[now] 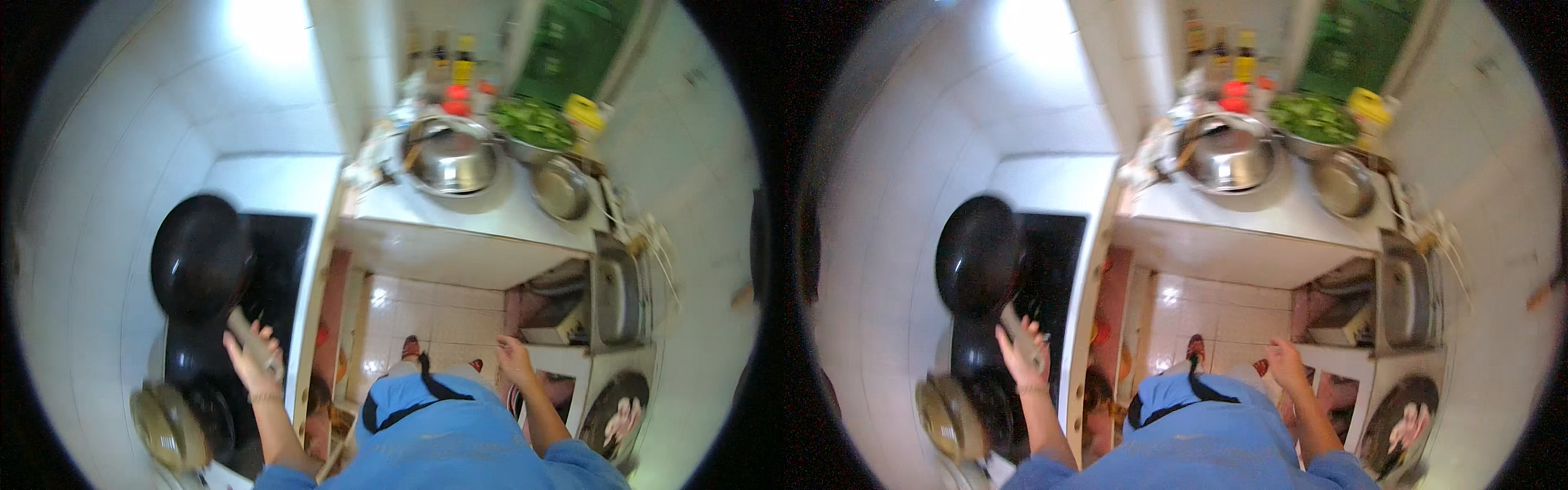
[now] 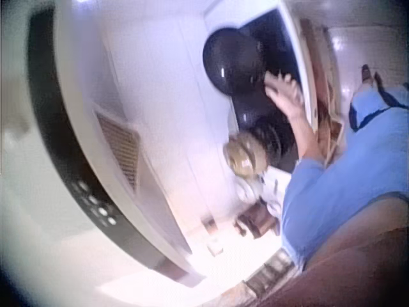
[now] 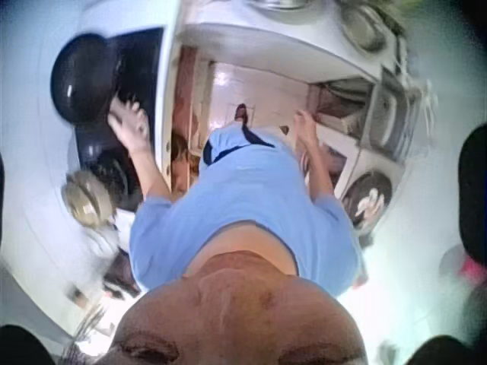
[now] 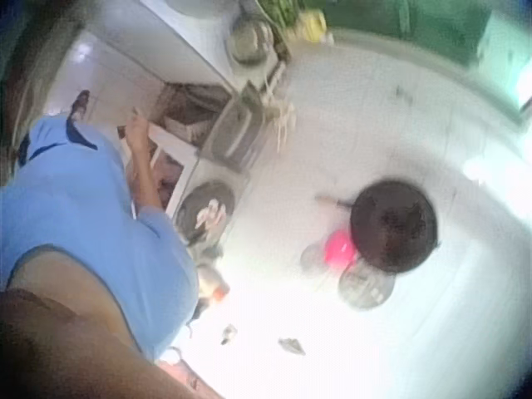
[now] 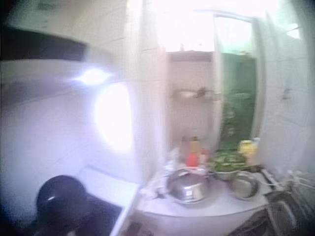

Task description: The person moves a red basin, checks a pot and rice cooker, then washes and slices raw meat on a cutting board. The person uses a knife to cut the meat into smaller pieces and places them on the board.

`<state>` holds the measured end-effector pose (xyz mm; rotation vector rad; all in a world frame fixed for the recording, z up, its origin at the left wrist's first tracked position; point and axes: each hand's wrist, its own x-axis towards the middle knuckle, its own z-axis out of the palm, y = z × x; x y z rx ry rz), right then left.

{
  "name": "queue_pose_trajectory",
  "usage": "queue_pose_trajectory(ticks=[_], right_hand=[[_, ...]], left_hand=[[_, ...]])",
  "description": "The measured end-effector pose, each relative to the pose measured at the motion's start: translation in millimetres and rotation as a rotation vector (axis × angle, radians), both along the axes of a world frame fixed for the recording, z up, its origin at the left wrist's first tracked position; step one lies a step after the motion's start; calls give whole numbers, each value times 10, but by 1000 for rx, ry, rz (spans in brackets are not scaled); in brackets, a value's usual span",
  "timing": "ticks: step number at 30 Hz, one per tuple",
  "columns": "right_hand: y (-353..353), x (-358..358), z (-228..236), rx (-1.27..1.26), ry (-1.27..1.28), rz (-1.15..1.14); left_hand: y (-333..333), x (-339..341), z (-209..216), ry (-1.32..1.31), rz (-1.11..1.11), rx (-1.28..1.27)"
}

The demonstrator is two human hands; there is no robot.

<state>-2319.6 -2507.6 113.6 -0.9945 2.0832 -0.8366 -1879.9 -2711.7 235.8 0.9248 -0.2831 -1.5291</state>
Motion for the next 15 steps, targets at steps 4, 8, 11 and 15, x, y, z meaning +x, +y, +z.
queue_pose_trajectory(ticks=[4,8,11,15], right_hand=[[257,48,94,43,17,-118],[562,-20,59,-65,65,-159],[839,-186,11,-11,142,-205],[1275,-523,63,39,86,-295]], left_hand=[[171,-299,-561,337,-43,363],[345,-1287,-739,-344,-589,253],[157,-2098,-554,-653,-753,11],[-135,-3090,-209,-752,-791,-325]])
